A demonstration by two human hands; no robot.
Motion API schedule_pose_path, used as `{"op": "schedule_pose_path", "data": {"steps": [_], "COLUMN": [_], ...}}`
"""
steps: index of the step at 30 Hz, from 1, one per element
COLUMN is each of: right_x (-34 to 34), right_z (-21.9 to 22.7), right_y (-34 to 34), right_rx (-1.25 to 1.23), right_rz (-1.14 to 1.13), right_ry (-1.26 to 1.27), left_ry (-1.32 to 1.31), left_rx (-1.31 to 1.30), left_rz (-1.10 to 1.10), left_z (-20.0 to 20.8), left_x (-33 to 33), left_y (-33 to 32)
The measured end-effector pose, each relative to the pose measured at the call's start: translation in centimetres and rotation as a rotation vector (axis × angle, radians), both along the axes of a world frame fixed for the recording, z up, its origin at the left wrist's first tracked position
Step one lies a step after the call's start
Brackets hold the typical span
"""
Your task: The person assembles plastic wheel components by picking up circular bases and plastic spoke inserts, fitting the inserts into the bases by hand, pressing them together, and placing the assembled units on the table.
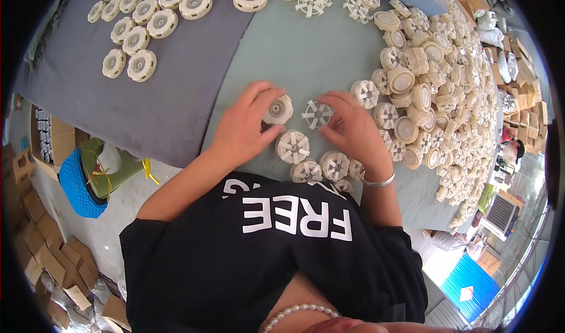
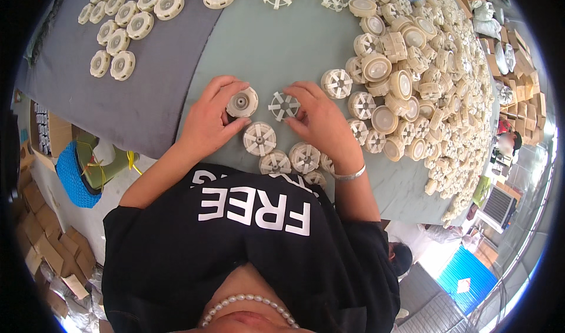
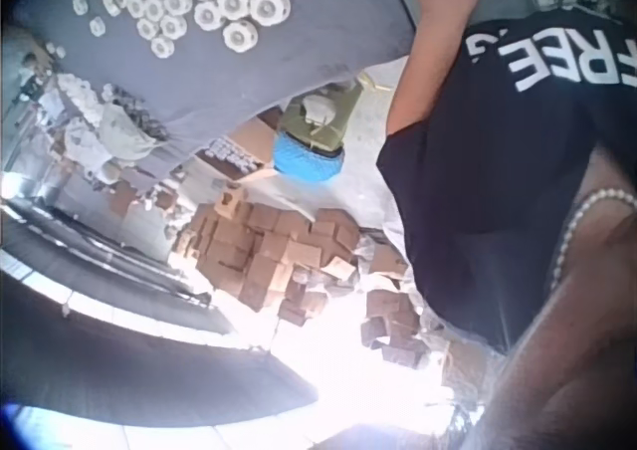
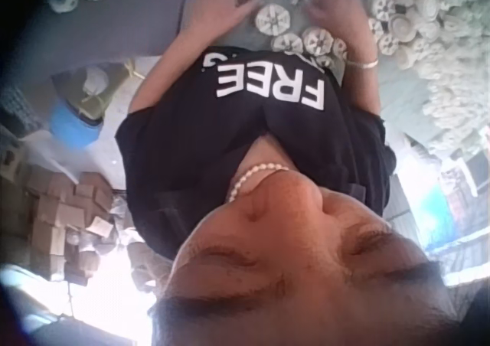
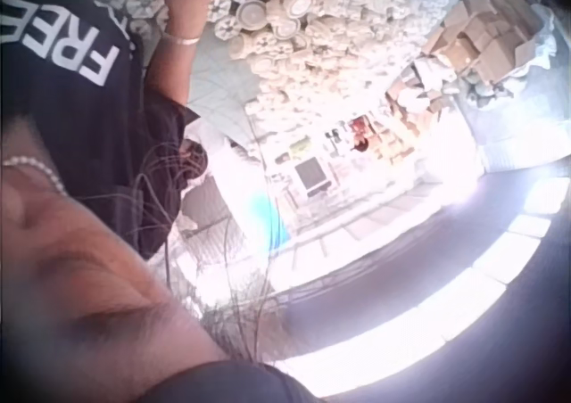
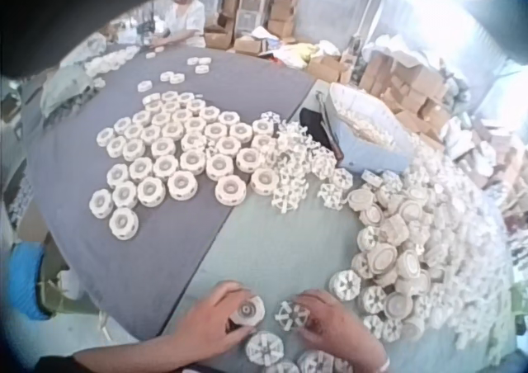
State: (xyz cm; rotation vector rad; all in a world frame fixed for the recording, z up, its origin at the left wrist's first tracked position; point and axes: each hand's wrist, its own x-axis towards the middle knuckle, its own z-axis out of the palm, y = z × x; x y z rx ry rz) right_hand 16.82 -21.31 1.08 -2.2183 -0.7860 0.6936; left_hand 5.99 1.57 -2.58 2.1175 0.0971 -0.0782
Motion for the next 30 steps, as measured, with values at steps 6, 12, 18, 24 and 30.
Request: {"op": "schedule_pose_path", "data": {"steps": [6,12,18,24,30], "right_x": [-0.3,-3.0,-1.4,0.4,1.2], "right_z": [0.6,0.8,1.4,0.5,0.5], "right_y": [0.5,4.6,5.2,6.0,5.0], "right_rx": [-0.089,0.108,0.051,0.071,0.083], "right_rz": [-0.001,0.011,0.258,0.413,0.372], "right_ry": [-0.144,-0.163,-0.364,-0.34,-0.189], "left_ry": [-0.029,-0.031,-0.065,-0.046,0.011], "left_rx": [-0.262,-0.471,-0.513,-0.458,-0.412], "left_rz": [0.156,0.244,0.24,0.193,0.19], "left_z": [-0.3,-1.6,-1.6,-2.4,-1.6], "left_x": [-1.6,-1.9,-1.9,-2.0,-1.7], "left_y": [-0.4,-0.4,-0.4,-0.1,-0.2]}}
